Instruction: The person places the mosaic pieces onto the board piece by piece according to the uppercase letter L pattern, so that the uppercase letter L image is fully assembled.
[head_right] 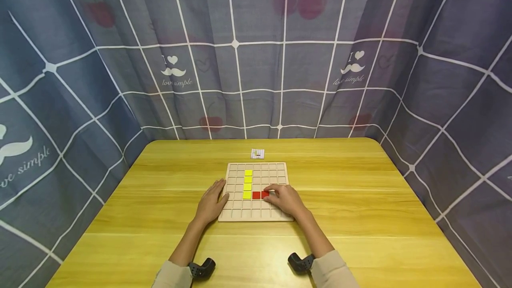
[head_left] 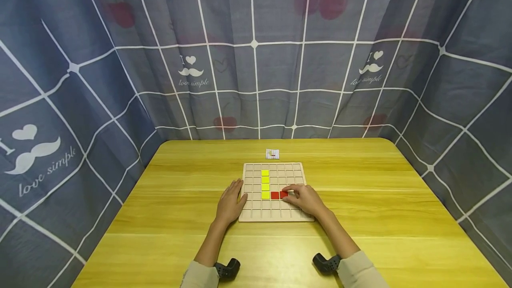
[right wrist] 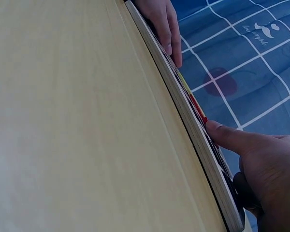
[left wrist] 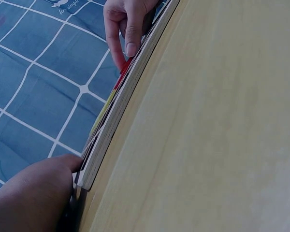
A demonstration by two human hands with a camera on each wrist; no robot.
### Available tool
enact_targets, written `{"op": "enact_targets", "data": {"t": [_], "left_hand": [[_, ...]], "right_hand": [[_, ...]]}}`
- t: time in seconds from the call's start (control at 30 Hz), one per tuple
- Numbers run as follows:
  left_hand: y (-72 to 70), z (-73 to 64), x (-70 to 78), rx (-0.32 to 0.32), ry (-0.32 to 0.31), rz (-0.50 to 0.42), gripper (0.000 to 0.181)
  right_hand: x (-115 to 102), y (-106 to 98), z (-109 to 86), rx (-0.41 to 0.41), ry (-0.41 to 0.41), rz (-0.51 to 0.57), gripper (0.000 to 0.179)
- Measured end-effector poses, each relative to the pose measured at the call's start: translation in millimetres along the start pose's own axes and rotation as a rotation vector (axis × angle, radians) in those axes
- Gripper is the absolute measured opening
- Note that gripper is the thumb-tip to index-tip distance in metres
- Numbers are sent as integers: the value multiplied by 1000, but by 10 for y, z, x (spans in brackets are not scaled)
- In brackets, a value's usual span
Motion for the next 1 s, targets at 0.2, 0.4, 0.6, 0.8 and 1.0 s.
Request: {"op": "enact_targets", "data": {"t": [0.2, 0.4, 0.6, 0.8, 1.0], "left_hand": [[30, 15, 6, -11, 2, 2, 52], [28, 28, 21, -11, 3, -4, 52], [18, 29, 24, 5, 5, -10, 52], [-5, 64, -73, -42, -83, -180, 53], [-151, 87, -284, -150, -243, -478, 59]], "right_hand": [[37, -10, -10, 3, 4, 3, 24], [72, -32, -25, 9, 22, 50, 24], [123, -162, -73, 47, 50, 120, 26], [230, -475, -126, 170, 56, 118, 21], [357, -1014, -213, 435, 109, 41, 17]]}}
Point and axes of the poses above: each hand's wrist, its own z-axis towards the middle knuckle, its own y-axis out of the palm, x = y × z, the point moved 9 cm from there along z, towards the middle knuckle
